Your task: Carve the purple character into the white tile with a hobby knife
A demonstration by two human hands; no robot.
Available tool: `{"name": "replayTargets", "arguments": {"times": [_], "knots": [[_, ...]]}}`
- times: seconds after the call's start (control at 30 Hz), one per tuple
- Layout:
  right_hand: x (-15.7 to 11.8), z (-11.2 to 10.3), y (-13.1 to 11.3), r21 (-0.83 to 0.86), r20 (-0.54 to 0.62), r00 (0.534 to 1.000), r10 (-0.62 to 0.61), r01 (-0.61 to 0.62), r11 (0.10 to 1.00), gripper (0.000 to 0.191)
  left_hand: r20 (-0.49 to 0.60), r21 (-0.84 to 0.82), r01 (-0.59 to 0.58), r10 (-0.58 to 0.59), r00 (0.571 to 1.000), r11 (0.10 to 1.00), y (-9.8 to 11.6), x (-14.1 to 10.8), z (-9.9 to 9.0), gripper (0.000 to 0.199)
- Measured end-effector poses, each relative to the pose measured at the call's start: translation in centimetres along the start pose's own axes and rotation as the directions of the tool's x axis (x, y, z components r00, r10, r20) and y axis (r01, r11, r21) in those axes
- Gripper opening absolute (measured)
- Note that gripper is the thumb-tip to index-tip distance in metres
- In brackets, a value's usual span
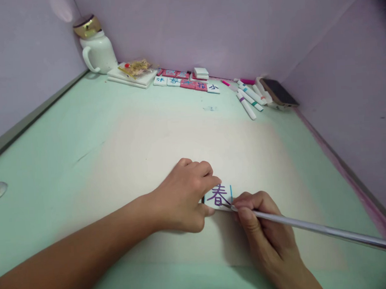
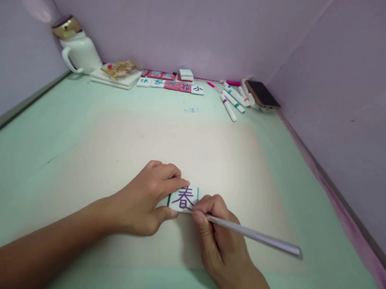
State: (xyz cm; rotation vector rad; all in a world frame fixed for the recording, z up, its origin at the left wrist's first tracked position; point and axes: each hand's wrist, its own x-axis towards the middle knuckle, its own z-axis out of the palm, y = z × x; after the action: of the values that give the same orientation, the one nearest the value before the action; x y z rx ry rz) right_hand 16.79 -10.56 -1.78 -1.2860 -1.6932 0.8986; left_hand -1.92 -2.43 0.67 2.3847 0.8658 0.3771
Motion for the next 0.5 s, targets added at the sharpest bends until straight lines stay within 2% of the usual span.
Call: {"name": "replayTargets", "arguments": {"times": [0.5], "knots": [[0.16,0.01,-0.04,-0.057,-0.019,0.999,-0.032,0.031,0.998,0.014,0.005,0.007,-0.001,0.001,1.0,1.0,0.12,0.01,-0.04,0.029]]}}
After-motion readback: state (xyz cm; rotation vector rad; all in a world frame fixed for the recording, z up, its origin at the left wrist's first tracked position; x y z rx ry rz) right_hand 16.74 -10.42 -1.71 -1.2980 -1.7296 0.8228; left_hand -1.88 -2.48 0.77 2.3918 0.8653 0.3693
